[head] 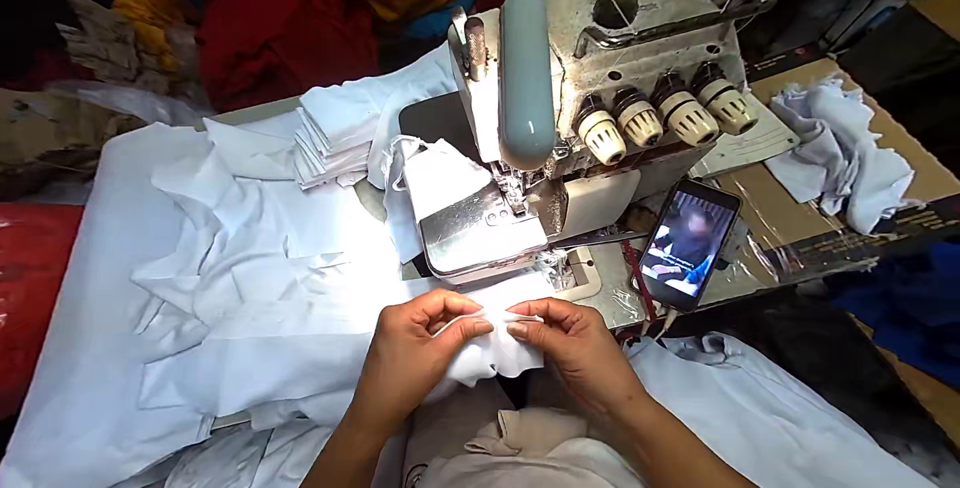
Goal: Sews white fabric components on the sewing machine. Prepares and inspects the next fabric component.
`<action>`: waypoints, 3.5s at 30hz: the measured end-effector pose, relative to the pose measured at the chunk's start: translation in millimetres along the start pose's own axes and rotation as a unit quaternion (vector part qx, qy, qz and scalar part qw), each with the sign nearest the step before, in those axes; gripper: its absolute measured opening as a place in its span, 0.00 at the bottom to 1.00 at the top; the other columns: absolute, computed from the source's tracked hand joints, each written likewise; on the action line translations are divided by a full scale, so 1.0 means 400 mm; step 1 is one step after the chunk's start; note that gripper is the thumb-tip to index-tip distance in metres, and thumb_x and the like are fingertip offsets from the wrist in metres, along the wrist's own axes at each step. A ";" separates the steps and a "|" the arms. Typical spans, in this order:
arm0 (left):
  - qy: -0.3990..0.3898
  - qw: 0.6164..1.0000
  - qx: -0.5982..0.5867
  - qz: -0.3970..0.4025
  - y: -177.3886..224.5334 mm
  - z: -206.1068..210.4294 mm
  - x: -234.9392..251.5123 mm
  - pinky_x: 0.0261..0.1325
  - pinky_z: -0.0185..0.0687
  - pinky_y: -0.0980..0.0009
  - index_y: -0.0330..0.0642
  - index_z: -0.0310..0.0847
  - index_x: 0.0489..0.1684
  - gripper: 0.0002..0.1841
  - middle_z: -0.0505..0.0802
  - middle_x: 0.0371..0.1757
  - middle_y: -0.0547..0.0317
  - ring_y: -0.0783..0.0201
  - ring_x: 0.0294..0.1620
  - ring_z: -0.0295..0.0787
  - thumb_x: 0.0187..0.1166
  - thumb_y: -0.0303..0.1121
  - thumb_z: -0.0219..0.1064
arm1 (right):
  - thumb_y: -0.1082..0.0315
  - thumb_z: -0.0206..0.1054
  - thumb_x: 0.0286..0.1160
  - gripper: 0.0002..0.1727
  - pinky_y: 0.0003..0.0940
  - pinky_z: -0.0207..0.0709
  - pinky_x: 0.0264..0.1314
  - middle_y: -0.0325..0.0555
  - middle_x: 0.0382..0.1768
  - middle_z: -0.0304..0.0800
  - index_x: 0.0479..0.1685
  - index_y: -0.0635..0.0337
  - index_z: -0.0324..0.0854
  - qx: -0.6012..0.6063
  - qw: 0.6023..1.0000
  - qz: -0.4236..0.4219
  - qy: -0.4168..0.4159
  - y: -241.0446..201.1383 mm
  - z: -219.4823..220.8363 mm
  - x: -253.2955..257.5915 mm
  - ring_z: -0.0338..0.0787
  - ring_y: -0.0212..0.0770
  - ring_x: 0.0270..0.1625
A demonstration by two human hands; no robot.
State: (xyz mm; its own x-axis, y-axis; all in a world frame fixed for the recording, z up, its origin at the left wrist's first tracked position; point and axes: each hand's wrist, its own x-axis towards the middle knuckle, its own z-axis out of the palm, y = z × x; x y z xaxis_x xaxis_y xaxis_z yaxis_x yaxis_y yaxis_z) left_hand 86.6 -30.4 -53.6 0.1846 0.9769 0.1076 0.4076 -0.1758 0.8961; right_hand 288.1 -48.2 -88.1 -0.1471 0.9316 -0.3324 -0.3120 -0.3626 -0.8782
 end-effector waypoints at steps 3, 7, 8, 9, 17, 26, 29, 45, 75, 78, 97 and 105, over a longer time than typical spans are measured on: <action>-0.091 0.983 -0.137 0.082 0.038 0.001 -0.016 0.45 0.90 0.82 0.48 0.95 0.38 0.04 0.97 0.38 0.70 0.78 0.40 0.93 0.75 0.36 0.76 | 0.74 0.72 0.73 0.06 0.24 0.86 0.47 0.40 0.35 0.95 0.42 0.61 0.94 -0.029 0.999 -0.036 0.014 0.017 0.002 0.000 0.91 0.28 0.39; -0.172 0.951 -0.226 0.120 0.061 0.030 -0.011 0.51 0.87 0.83 0.44 0.92 0.40 0.05 0.95 0.41 0.67 0.79 0.45 0.91 0.78 0.34 0.74 | 0.76 0.81 0.61 0.08 0.18 0.81 0.33 0.36 0.23 0.90 0.31 0.60 0.85 -0.031 0.998 -0.026 0.056 0.003 0.013 0.000 0.86 0.23 0.26; -0.128 0.974 -0.171 0.079 0.036 0.042 -0.010 0.44 0.87 0.83 0.46 0.95 0.38 0.04 0.95 0.38 0.69 0.79 0.40 0.91 0.75 0.34 0.76 | 0.76 0.80 0.63 0.07 0.18 0.81 0.33 0.37 0.23 0.90 0.31 0.60 0.86 -0.032 0.998 -0.019 0.055 0.001 0.011 0.000 0.86 0.24 0.26; -0.082 0.988 -0.131 0.023 0.010 0.056 -0.007 0.37 0.85 0.83 0.48 0.96 0.36 0.04 0.96 0.34 0.70 0.79 0.33 0.89 0.70 0.34 0.79 | 0.77 0.78 0.66 0.04 0.19 0.82 0.34 0.38 0.24 0.90 0.32 0.61 0.87 -0.035 0.998 -0.016 0.051 0.002 0.007 0.000 0.87 0.24 0.27; 0.011 0.994 -0.092 -0.065 -0.029 0.086 -0.006 0.26 0.77 0.84 0.49 0.96 0.29 0.04 0.93 0.28 0.69 0.77 0.23 0.83 0.62 0.34 0.83 | 0.76 0.69 0.76 0.04 0.23 0.84 0.39 0.40 0.28 0.91 0.40 0.64 0.89 -0.008 1.000 0.002 0.027 0.018 -0.008 -0.007 0.89 0.27 0.31; 0.012 0.979 -0.147 -0.143 -0.034 0.086 -0.001 0.23 0.73 0.83 0.45 0.93 0.26 0.05 0.89 0.20 0.65 0.76 0.18 0.79 0.60 0.29 0.84 | 0.76 0.67 0.77 0.04 0.23 0.85 0.40 0.39 0.29 0.91 0.39 0.63 0.88 -0.019 1.000 0.010 0.012 0.017 -0.010 -0.006 0.89 0.27 0.32; 0.014 0.977 -0.152 -0.148 -0.036 0.086 0.000 0.22 0.73 0.82 0.45 0.92 0.26 0.05 0.89 0.20 0.64 0.75 0.18 0.78 0.60 0.28 0.84 | 0.76 0.67 0.77 0.04 0.23 0.85 0.41 0.39 0.29 0.91 0.40 0.63 0.88 -0.022 1.000 0.010 0.007 0.017 -0.008 -0.005 0.89 0.27 0.33; -0.276 0.959 -0.024 0.057 -0.019 -0.257 0.088 0.39 0.87 0.86 0.62 0.88 0.56 0.27 0.95 0.40 0.82 0.87 0.38 0.90 0.62 0.65 0.77 | 0.67 0.71 0.78 0.04 0.20 0.87 0.43 0.32 0.35 0.94 0.45 0.49 0.90 -0.013 0.970 -0.243 0.013 -0.096 -0.039 -0.007 0.91 0.22 0.36; 0.000 0.898 0.272 0.345 -0.078 -0.001 0.141 0.79 0.74 0.65 0.51 0.92 0.58 0.18 0.96 0.58 0.60 0.65 0.66 0.89 0.85 0.49 0.62 | 0.55 0.58 0.88 0.19 0.26 0.82 0.40 0.41 0.27 0.88 0.52 0.58 0.90 -0.426 0.732 -0.512 0.142 0.017 -0.044 0.118 0.87 0.34 0.32; 0.002 0.899 0.276 0.341 -0.078 -0.005 0.148 0.77 0.76 0.64 0.50 0.94 0.53 0.17 0.97 0.54 0.59 0.64 0.64 0.90 0.85 0.48 0.61 | 0.56 0.58 0.88 0.19 0.25 0.82 0.37 0.41 0.26 0.88 0.53 0.59 0.90 -0.419 0.738 -0.509 0.143 0.020 -0.037 0.120 0.87 0.33 0.30; 0.161 0.883 0.313 0.312 -0.012 -0.065 0.140 0.62 0.81 0.56 0.32 0.87 0.47 0.15 0.93 0.49 0.40 0.49 0.56 0.89 0.78 0.38 0.67 | 0.61 0.51 0.91 0.24 0.27 0.86 0.27 0.35 0.26 0.85 0.81 0.60 0.65 -0.253 0.910 -0.277 0.174 0.051 -0.138 0.050 0.87 0.28 0.24; 0.026 0.897 0.340 0.281 -0.085 0.226 0.006 0.38 0.86 0.68 0.37 0.91 0.32 0.08 0.90 0.32 0.52 0.56 0.35 0.90 0.76 0.30 0.66 | 0.62 0.59 0.87 0.17 0.26 0.85 0.21 0.36 0.25 0.84 0.66 0.62 0.76 -0.264 0.910 -0.247 0.203 0.101 -0.169 0.067 0.86 0.29 0.20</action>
State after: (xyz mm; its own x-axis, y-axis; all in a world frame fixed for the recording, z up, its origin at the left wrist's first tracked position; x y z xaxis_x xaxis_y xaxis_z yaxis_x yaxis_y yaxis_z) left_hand 154.0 -33.1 -122.8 0.4976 0.7116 0.4959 0.7179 -0.6588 0.2250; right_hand 335.2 -36.0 -155.9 0.2815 0.9489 0.1426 0.2653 0.0659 -0.9619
